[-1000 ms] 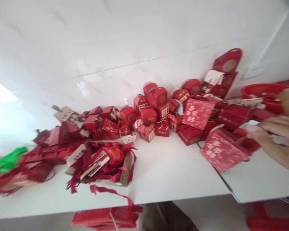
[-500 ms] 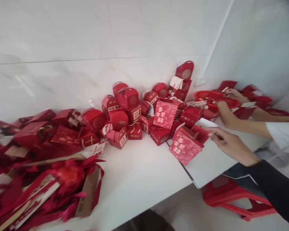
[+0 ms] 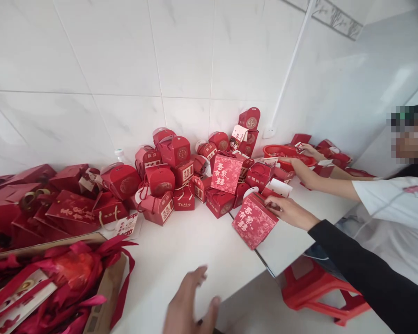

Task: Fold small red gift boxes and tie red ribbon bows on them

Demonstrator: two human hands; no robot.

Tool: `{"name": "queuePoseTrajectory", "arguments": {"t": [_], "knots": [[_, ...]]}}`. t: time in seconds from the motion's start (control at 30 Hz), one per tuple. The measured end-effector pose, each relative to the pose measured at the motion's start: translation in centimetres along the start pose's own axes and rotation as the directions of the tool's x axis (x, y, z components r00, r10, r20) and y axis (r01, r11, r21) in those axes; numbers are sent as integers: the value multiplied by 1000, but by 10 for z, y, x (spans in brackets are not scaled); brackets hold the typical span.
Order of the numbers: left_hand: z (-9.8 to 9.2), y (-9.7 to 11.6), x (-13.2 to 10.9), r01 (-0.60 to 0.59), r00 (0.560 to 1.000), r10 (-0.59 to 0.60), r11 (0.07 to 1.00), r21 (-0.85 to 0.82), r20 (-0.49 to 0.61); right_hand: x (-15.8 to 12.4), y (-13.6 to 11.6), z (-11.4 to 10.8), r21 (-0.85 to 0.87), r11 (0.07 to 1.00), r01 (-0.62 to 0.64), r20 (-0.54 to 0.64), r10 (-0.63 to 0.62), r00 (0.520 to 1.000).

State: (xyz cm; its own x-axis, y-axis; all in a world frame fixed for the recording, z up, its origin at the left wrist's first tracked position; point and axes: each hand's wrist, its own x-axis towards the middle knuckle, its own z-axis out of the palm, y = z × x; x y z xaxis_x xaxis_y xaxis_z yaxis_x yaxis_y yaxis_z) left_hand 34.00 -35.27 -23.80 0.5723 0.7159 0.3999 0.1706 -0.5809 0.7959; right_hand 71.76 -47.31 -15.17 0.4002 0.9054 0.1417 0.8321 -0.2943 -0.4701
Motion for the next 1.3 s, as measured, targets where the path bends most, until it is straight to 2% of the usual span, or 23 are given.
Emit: {"name": "queuePoseTrajectory", "arguments": {"t": [0.07,0.1,0.2,0.3,0.37,0.47,0.6,0.67,0.77,0.9,1.03,1.17,1.3], "knots": [[39,10,28,37,967,-20,997,-64,253,-5,-5,2,-4,1000,-18,-26,18,1000],[59,16,43,77,948,-47,993,-85,315,-8,-8,4,-6,1000,-24,-38,23,999],[109,33,83,109,906,-48,987,-121,420,-16,-17,9,-13,999,-33,-72,32,997],[139,37,107,118,893,-35,980,-159,448,-22,-25,13,0,999,-41,-96,41,995],[145,33,111,118,895,-25,976,-182,446,-26,-28,14,13,999,-49,-109,50,993],[136,22,105,96,915,-1,972,-214,402,-34,-29,12,22,996,-84,-142,87,986],[113,12,90,88,971,-25,963,-254,240,-52,-30,4,35,988,-152,-204,156,966],[111,10,86,94,984,-49,957,-273,169,-63,-35,-4,46,983,-179,-231,184,955],[129,12,90,78,992,-44,954,-289,121,-82,-46,-25,17,978,-210,-316,205,927],[172,18,103,61,995,-38,962,-266,92,-105,-57,-55,-62,965,-254,-483,194,854],[200,23,116,98,993,-77,962,-255,89,-120,-66,-68,-107,933,-343,-572,225,789],[206,27,121,125,989,-102,960,-250,104,-126,-74,-64,-92,926,-366,-563,255,786],[191,29,112,123,989,-93,953,-275,118,-125,-84,-54,-94,947,-308,-568,203,798]]}}
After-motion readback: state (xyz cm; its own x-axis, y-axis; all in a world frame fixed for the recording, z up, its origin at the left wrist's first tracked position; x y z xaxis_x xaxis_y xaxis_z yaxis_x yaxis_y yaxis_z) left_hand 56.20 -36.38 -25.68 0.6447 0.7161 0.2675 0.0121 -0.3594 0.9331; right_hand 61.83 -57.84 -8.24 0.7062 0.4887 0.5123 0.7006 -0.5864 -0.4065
